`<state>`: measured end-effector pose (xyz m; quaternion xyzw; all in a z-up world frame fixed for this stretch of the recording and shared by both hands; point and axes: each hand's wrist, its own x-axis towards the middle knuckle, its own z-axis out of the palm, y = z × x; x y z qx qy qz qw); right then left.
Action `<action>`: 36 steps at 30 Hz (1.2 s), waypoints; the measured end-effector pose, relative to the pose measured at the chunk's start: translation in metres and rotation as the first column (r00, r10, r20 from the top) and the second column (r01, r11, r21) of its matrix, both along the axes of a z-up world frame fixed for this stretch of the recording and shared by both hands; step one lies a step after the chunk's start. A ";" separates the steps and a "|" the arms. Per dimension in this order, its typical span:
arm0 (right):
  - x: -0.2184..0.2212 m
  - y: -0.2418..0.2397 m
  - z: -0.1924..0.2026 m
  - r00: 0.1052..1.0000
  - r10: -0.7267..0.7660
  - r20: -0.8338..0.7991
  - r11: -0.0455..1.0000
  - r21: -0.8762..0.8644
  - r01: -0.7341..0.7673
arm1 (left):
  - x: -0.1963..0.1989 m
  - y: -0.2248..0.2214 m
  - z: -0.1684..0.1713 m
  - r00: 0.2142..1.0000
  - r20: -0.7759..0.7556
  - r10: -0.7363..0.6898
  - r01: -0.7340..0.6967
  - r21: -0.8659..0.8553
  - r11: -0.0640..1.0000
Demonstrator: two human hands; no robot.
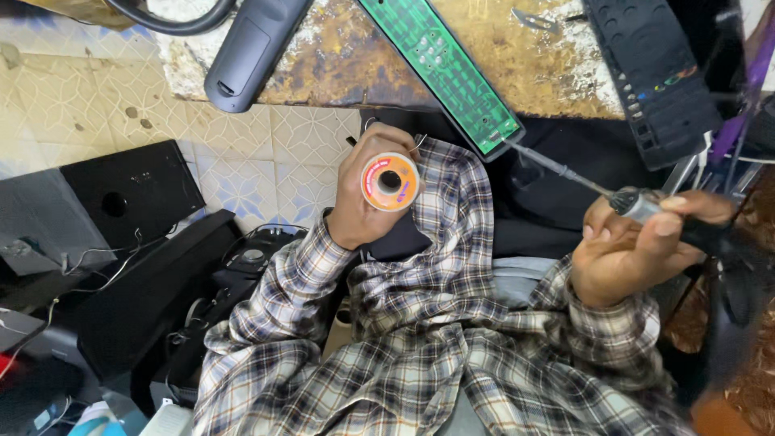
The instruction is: The person solders components on a circuit board of a remote control using a soldering iron and solder wire.
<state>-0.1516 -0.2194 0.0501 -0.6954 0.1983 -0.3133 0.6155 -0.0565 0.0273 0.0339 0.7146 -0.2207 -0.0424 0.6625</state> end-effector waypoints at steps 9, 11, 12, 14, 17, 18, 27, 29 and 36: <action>0.007 -0.017 -0.020 1.000 0.017 -0.007 0.992 -0.126 -0.018 | 0.027 0.012 -0.013 0.960 0.248 0.128 -0.178 0.190 0.965; 0.002 -0.025 -0.028 1.000 0.000 -0.004 0.995 -0.104 0.000 | 0.038 0.019 -0.019 0.959 0.235 0.158 -0.195 0.143 0.970; -0.002 -0.030 -0.033 0.999 0.029 0.035 0.998 -0.062 -0.026 | 0.044 0.022 -0.020 0.939 0.304 0.159 -0.235 0.231 0.944; -0.008 -0.041 -0.039 0.996 0.058 0.072 0.998 -0.021 -0.057 | 0.057 0.026 -0.020 0.917 0.368 0.155 -0.279 0.315 0.907; -0.008 -0.046 -0.037 0.991 0.125 0.057 0.992 -0.015 -0.124 | 0.074 0.028 -0.023 0.892 0.442 0.092 -0.284 0.391 0.876; -0.004 -0.040 -0.032 0.991 0.076 0.112 0.991 -0.119 -0.062 | 0.076 0.028 -0.027 0.866 0.496 0.069 -0.307 0.415 0.857; -0.014 -0.076 -0.019 0.870 0.485 0.087 0.790 -0.471 -0.393 | 0.050 0.017 -0.028 0.748 0.664 -0.014 -0.448 0.520 0.727; -0.020 -0.082 -0.024 0.849 0.518 0.106 0.784 -0.457 -0.421 | 0.041 0.007 -0.030 0.736 0.677 -0.025 -0.448 0.514 0.731; -0.063 -0.101 -0.030 0.865 0.489 -0.110 0.804 -0.327 -0.497 | 0.043 -0.023 -0.051 0.675 0.640 -0.367 -0.001 0.499 0.867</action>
